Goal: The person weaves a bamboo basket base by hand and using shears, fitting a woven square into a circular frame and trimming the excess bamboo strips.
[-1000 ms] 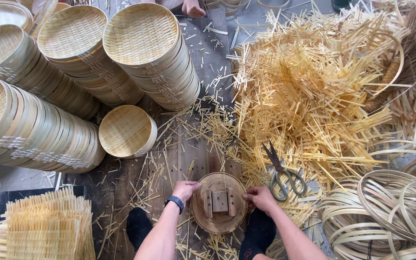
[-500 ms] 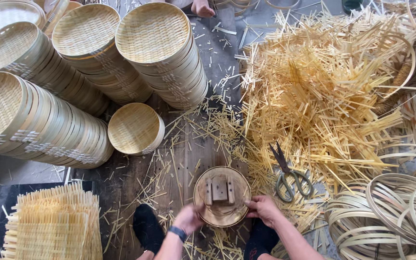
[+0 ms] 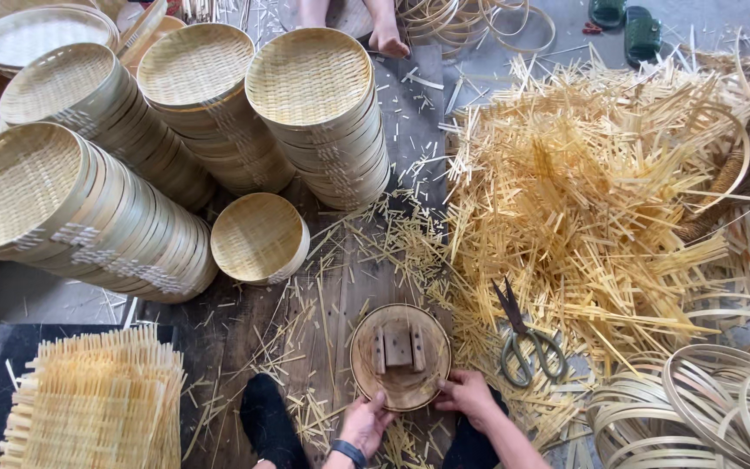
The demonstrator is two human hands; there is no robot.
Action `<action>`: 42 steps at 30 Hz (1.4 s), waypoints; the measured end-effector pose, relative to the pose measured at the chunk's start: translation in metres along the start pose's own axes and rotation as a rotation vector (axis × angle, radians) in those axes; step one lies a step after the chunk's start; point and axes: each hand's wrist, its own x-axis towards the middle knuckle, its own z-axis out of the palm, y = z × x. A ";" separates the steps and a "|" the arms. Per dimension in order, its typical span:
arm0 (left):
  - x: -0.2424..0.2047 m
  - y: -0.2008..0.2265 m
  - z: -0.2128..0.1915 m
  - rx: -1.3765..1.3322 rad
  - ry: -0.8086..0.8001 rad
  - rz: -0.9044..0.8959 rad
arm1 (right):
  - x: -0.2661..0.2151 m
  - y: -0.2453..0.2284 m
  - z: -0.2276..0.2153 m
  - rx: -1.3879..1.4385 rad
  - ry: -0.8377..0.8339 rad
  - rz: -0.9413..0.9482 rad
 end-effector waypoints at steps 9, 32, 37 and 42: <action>-0.002 0.010 0.008 0.190 0.166 0.022 | -0.001 0.001 0.005 -0.080 0.010 0.015; -0.109 0.096 0.192 1.170 -0.065 0.959 | -0.080 -0.088 0.053 -0.117 0.229 -0.229; -0.098 0.100 0.182 1.172 -0.102 1.075 | -0.080 -0.083 0.052 -0.115 0.247 -0.289; -0.057 0.117 0.150 1.248 0.113 0.786 | -0.099 -0.077 0.020 0.271 -0.106 -0.212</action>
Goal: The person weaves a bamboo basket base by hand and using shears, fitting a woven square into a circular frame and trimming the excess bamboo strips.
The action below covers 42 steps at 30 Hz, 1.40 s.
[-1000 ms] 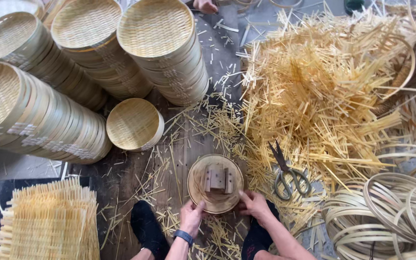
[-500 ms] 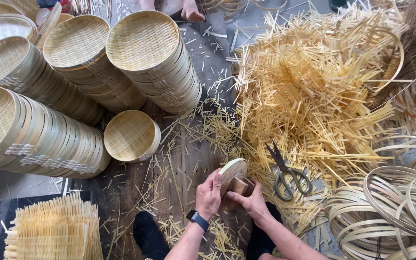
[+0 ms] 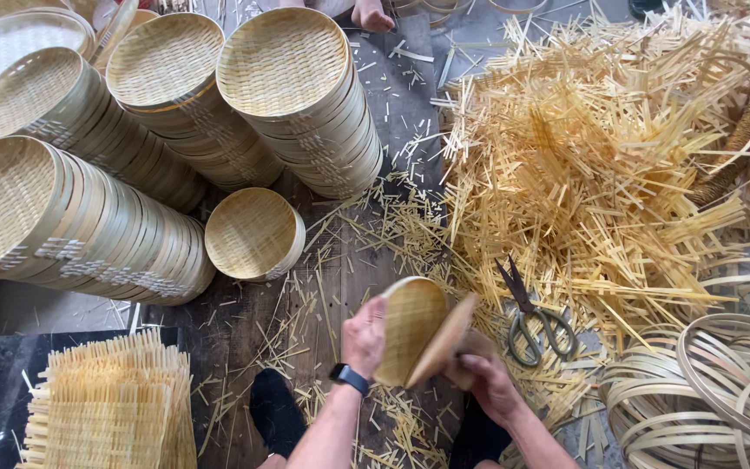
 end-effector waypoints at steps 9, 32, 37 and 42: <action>0.026 -0.017 -0.128 -0.202 0.419 -0.010 | 0.057 0.057 -0.029 0.298 -0.338 -0.042; 0.074 -0.030 0.000 -0.337 0.116 -0.074 | 0.028 0.084 -0.036 -0.911 0.483 -0.505; 0.022 0.017 0.032 0.283 0.158 0.181 | 0.024 0.082 -0.023 -0.973 0.435 -0.465; -0.027 0.042 0.105 0.504 0.175 0.630 | 0.028 0.084 -0.028 -0.985 0.358 -0.685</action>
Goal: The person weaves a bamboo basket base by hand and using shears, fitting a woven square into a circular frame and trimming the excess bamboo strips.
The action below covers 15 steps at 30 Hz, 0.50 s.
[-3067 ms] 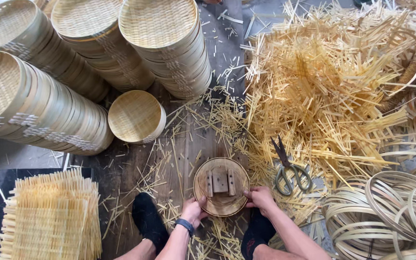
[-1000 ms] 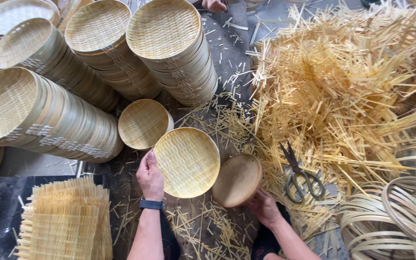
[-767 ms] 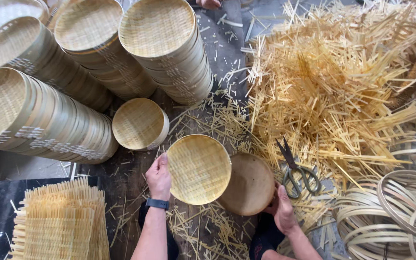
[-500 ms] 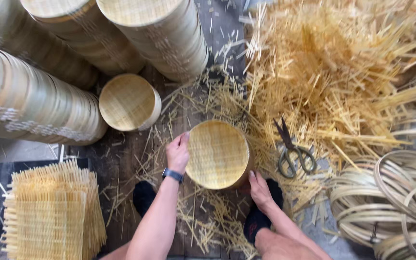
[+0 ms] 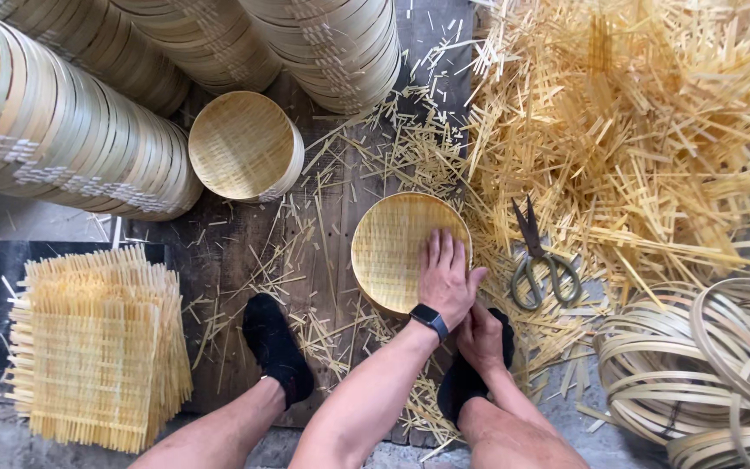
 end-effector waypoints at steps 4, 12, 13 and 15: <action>-0.043 -0.008 -0.008 -0.096 -0.098 0.008 | 0.000 0.005 0.003 -0.007 0.016 0.084; -0.067 -0.180 -0.070 0.090 -0.134 0.415 | -0.005 0.009 0.002 -0.017 -0.028 0.066; -0.056 -0.209 -0.075 0.077 -0.106 0.388 | -0.004 0.009 0.002 -0.019 -0.031 0.101; -0.024 -0.262 -0.082 0.301 0.001 0.241 | -0.005 0.011 0.002 -0.045 -0.038 0.079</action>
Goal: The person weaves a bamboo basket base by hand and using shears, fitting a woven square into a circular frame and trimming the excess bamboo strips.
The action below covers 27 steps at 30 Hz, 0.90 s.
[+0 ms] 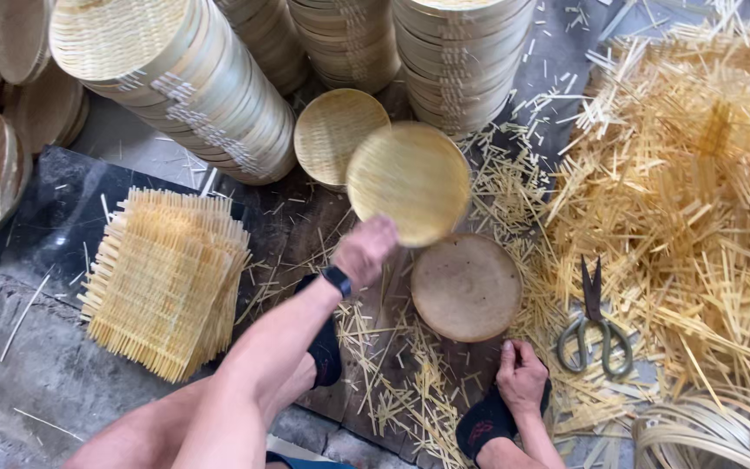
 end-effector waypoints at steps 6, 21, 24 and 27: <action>0.038 -0.100 0.002 0.039 0.066 -0.293 | 0.000 0.000 0.005 -0.028 -0.012 -0.008; 0.043 -0.112 0.042 -0.015 -0.079 -0.484 | 0.001 0.010 0.009 -0.050 0.004 -0.026; 0.042 -0.116 0.044 -0.030 -0.138 -0.512 | -0.001 0.012 0.008 -0.049 0.001 0.008; 0.037 -0.112 0.026 0.095 -0.091 -0.478 | 0.001 0.013 0.008 -0.061 0.010 0.009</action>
